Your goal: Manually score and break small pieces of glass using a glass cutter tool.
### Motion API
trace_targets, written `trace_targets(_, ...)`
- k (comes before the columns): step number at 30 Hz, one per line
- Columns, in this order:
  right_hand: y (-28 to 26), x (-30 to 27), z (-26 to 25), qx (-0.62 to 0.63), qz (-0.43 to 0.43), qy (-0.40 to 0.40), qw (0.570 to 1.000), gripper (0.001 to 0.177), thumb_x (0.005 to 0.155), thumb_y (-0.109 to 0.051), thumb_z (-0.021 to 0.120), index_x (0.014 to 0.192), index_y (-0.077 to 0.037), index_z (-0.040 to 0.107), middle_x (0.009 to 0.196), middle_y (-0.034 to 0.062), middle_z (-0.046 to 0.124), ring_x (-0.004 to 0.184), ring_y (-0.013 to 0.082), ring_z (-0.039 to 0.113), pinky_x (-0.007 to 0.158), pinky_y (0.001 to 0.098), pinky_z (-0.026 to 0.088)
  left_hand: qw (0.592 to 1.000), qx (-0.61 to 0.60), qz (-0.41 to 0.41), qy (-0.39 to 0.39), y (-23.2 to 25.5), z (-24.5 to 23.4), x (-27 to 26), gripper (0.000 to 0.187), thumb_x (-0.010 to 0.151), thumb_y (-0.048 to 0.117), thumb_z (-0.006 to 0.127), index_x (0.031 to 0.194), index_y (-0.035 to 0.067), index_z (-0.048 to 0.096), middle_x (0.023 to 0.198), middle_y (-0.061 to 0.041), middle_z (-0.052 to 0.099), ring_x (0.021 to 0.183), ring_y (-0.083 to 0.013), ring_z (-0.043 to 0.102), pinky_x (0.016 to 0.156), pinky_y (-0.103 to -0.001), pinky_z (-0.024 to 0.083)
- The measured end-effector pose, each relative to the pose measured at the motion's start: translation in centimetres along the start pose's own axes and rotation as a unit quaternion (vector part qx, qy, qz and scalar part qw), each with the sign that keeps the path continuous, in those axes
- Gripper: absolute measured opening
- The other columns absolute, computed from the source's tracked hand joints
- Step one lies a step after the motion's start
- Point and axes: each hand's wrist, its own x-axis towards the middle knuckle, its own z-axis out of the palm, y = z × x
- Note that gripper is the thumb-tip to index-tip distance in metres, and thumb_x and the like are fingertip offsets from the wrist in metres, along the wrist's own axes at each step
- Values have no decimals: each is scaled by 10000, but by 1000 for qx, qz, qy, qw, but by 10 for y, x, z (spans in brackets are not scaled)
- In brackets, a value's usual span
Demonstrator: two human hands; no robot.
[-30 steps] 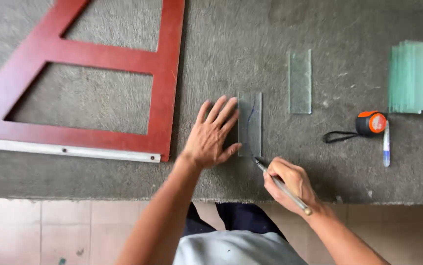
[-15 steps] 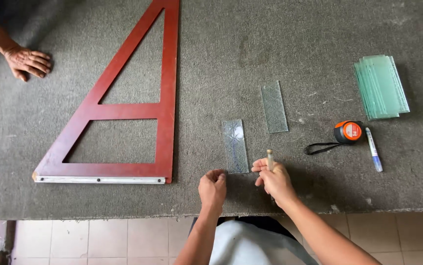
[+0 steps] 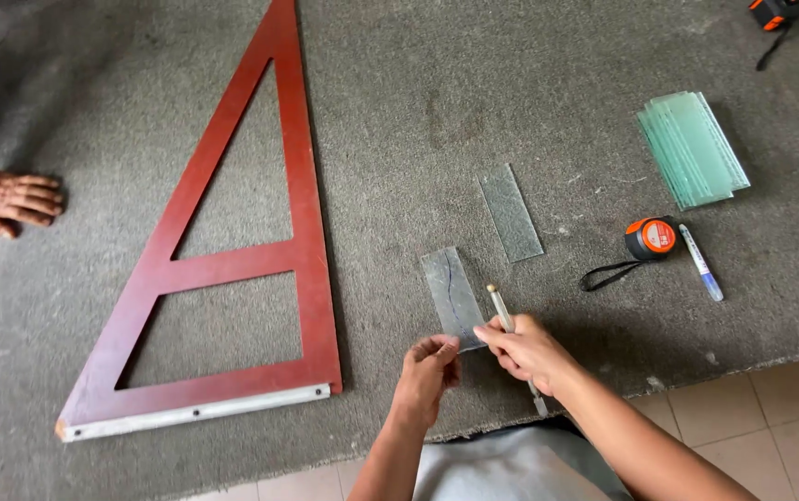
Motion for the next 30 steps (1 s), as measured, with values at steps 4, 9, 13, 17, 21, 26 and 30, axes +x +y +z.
trace_targets(4, 7, -9, 6, 98, -5, -28, 995, 144, 808, -97, 562, 706, -11, 509, 490, 35, 423, 296, 48, 275, 228, 177, 141, 998, 52, 16, -37, 18, 4, -12, 149, 821, 158, 541, 737, 36, 552, 545, -52, 470, 486, -122, 420, 487, -233, 338)
trace_targets(9, -13, -34, 11, 105, -46, -60, 992, 180, 807, -95, 557, 667, -19, 472, 464, 21, 415, 289, 37, 273, 219, 174, 166, 987, 127, 66, -75, 28, 13, -30, 263, 869, 213, 473, 673, 48, 532, 516, -31, 462, 466, -100, 409, 453, -214, 339)
trace_targets(13, -33, -43, 0, 92, -58, -122, 987, 228, 824, -160, 523, 662, -1, 535, 428, 31, 433, 282, 63, 296, 214, 186, 185, 981, 156, 84, -77, 51, 30, -52, 230, 865, 192, 482, 688, 51, 524, 513, -22, 455, 453, -94, 410, 430, -209, 345)
trace_targets(17, -62, -57, -11, 23, -82, -159, 984, 237, 797, -124, 559, 605, 13, 534, 420, 45, 424, 306, 69, 275, 256, 205, 167, 973, 157, 118, -125, 66, 50, -67, 282, 864, 215, 465, 644, 43, 505, 522, -29, 454, 463, -94, 399, 441, -213, 343)
trace_targets(21, -82, -69, -23, -8, -112, -175, 978, 260, 796, -154, 561, 584, -6, 535, 403, 35, 412, 312, 64, 255, 268, 210, 155, 975, 141, 123, -120, 77, 77, -81, 333, 831, 275, 497, 615, 24, 532, 481, -45, 454, 417, -106, 411, 406, -225, 353)
trace_targets(26, -93, -80, -39, 49, -108, -187, 975, 242, 812, -131, 545, 610, 2, 531, 405, 33, 408, 311, 66, 278, 258, 202, 180, 971, 148, 128, -134, 80, 100, -90, 337, 840, 264, 498, 608, 22, 537, 448, -46, 469, 395, -99, 414, 413, -215, 366)
trace_targets(30, -97, -83, -48, 58, -109, -205, 971, 263, 823, -128, 536, 593, -7, 500, 409, 24, 382, 321, 68, 275, 266, 204, 186, 973, 159, 113, -120, 77, 111, -95, 336, 861, 266, 466, 639, 19, 516, 455, -36, 439, 395, -91, 384, 384, -204, 317)
